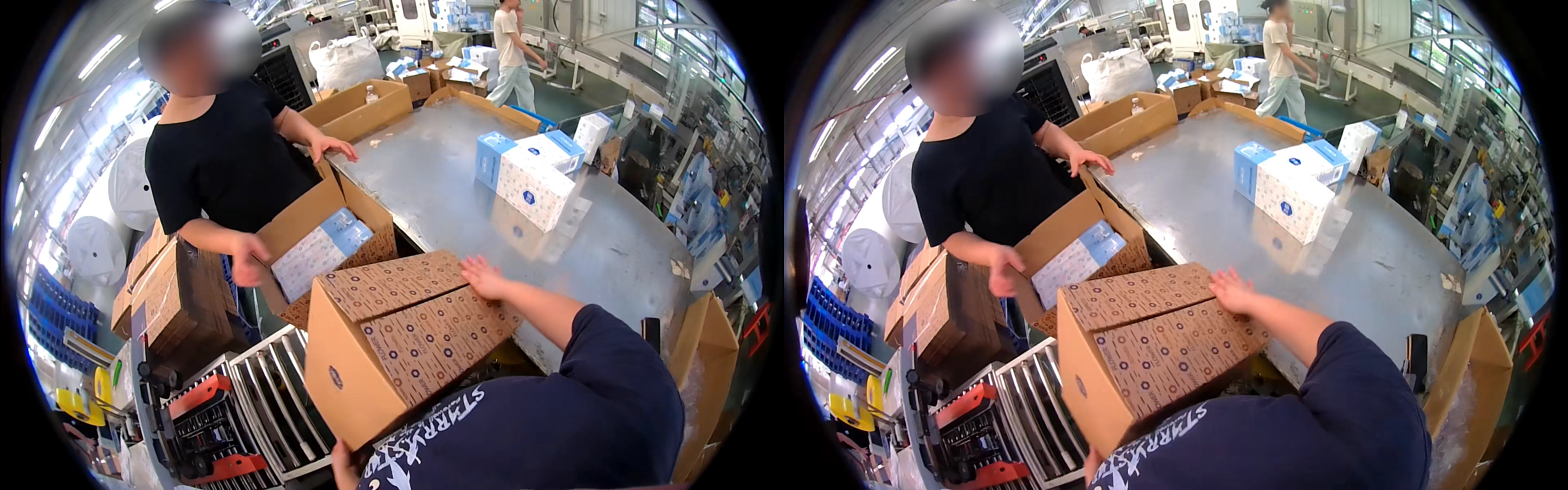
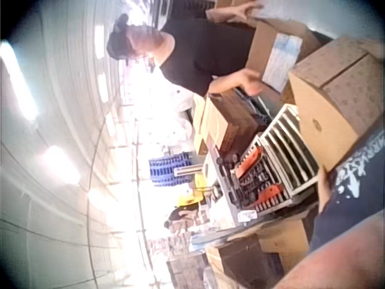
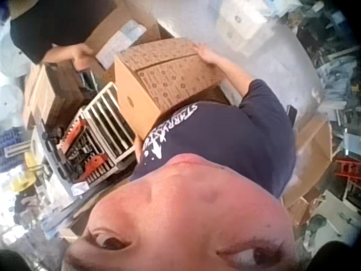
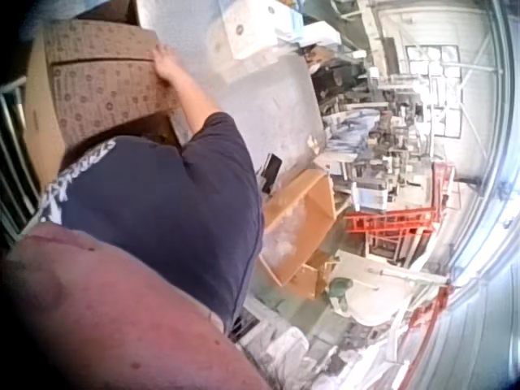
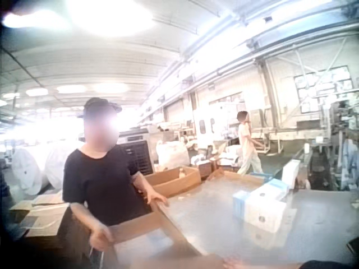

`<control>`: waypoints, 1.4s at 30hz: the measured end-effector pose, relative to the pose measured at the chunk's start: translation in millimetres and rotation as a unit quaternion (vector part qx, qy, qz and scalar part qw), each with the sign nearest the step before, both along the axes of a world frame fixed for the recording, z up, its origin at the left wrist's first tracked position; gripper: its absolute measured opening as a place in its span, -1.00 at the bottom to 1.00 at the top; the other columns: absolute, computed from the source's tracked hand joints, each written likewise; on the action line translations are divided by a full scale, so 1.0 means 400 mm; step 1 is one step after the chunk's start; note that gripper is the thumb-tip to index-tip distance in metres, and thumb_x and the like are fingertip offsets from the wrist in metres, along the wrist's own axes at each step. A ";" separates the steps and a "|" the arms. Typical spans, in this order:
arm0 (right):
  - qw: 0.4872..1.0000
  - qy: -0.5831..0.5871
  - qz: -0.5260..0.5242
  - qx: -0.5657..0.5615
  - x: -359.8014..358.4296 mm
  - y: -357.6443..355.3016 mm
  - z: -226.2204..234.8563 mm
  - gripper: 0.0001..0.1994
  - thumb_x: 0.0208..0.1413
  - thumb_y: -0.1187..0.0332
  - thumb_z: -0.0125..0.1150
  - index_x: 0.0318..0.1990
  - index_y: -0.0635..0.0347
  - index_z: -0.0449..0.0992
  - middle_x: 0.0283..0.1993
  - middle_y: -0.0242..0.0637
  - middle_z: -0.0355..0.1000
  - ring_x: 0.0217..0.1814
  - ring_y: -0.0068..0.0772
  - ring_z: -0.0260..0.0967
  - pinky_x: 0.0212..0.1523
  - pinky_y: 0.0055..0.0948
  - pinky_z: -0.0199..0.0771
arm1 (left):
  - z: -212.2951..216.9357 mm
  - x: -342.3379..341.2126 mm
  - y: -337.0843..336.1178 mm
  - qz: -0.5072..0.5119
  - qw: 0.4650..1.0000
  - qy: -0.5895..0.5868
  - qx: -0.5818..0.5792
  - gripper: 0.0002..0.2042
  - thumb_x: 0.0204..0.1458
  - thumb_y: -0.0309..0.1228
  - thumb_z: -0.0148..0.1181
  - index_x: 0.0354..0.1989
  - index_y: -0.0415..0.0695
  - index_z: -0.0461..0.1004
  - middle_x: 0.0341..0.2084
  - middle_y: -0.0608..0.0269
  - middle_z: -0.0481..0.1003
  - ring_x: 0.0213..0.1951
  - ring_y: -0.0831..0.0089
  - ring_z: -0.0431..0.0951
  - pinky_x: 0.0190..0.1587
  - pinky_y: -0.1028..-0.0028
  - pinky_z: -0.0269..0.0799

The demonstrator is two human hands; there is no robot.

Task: The person assembles cardboard boxes and packs rectangular packages into them by hand on a conveyor and work table.

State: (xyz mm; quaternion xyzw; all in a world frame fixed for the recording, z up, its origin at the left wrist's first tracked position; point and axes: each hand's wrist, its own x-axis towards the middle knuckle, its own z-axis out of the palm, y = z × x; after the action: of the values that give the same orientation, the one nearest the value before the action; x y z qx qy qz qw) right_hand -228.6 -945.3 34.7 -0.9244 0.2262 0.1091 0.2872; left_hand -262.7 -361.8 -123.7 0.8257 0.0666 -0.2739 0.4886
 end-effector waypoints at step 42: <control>0.946 0.137 0.287 0.069 -0.082 0.086 0.029 -0.39 -0.11 0.14 0.17 0.13 0.23 0.28 0.09 0.07 0.28 0.10 0.02 0.27 0.09 -0.19 0.33 | 0.056 0.059 -0.144 0.051 0.996 -0.071 0.003 -0.05 -0.25 -0.70 0.07 0.33 -0.21 -0.39 0.14 -0.02 0.15 0.09 0.20 0.28 0.04 0.34 0.31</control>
State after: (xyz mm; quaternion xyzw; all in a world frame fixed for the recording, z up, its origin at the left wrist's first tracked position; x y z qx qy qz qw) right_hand -261.6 -911.0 46.2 -0.9042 -0.0195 0.3282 0.2727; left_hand -239.1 -419.5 -101.2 0.8399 0.0750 -0.1892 0.5032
